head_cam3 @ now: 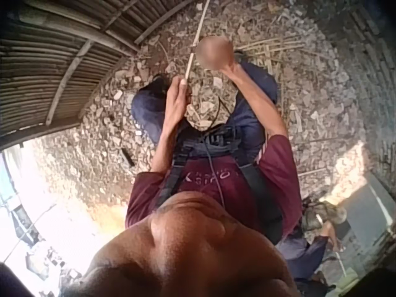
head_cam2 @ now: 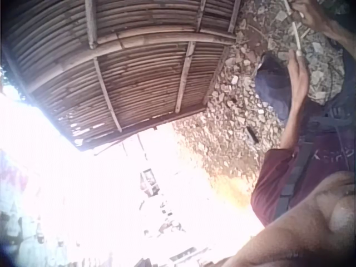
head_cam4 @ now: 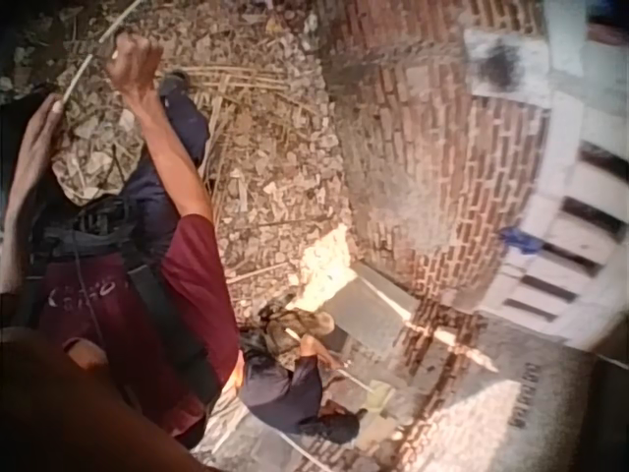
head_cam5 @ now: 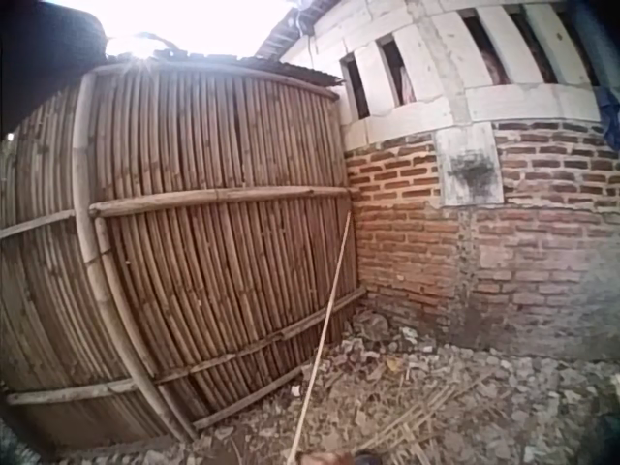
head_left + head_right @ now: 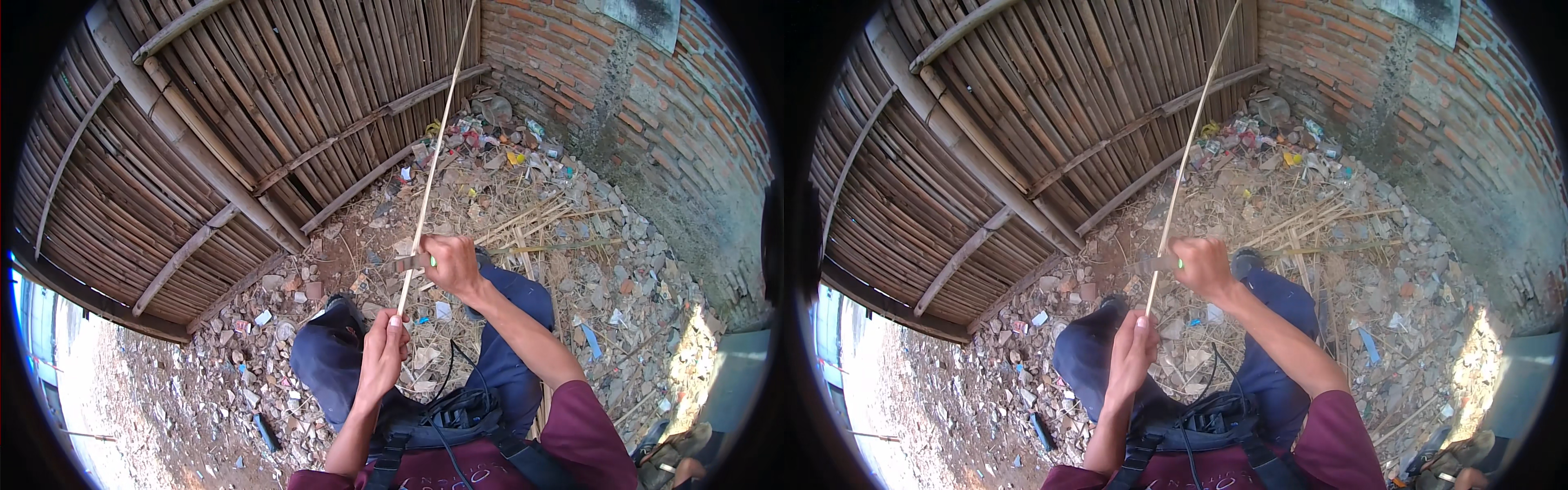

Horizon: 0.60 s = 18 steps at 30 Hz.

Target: The person shaves a thin strip of bamboo using a knife, smoothing the edges and surface while holding the bamboo strip in one hand and the knife in the other.

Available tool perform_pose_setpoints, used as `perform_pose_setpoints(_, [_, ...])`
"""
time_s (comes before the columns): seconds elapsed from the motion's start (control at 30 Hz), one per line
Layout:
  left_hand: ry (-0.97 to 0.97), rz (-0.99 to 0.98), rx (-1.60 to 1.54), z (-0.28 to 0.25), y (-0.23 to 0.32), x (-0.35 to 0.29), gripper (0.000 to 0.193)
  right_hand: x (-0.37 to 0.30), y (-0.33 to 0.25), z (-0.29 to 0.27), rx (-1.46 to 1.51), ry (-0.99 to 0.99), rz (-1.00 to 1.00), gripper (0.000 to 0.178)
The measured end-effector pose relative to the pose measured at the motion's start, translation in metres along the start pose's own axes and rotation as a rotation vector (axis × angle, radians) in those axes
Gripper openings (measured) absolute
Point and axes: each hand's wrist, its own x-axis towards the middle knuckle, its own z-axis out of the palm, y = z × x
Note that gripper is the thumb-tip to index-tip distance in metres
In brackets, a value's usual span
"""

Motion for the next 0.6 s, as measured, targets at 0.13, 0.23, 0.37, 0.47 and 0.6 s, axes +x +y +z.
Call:
perform_pose_setpoints(0.13, [-0.065, -0.024, -0.105, -0.0057, 0.0033, 0.0003, 0.033, -0.0005, 0.0016, 0.0015, -0.005, -0.02, 0.014, 0.006])
perform_pose_setpoints(0.23, [-0.096, -0.039, -0.15, -0.0081, 0.0068, 0.0025, 0.035, -0.0017, -0.0034, -0.0004, 0.032, -0.037, -0.041, 0.005])
perform_pose_setpoints(0.37, [-0.09, -0.018, -0.087, -0.0082, 0.0047, 0.0024, 0.034, 0.0004, -0.0045, -0.0007, 0.03, -0.02, -0.045, 0.003])
perform_pose_setpoints(0.47, [-0.079, -0.023, -0.093, -0.0076, 0.0027, 0.0014, 0.034, 0.0017, -0.0014, -0.0001, 0.01, -0.021, -0.011, 0.004])
perform_pose_setpoints(0.6, [-0.098, -0.02, -0.099, -0.0066, 0.0035, 0.0029, 0.034, -0.0023, -0.0029, 0.0023, 0.019, -0.066, -0.043, 0.007])
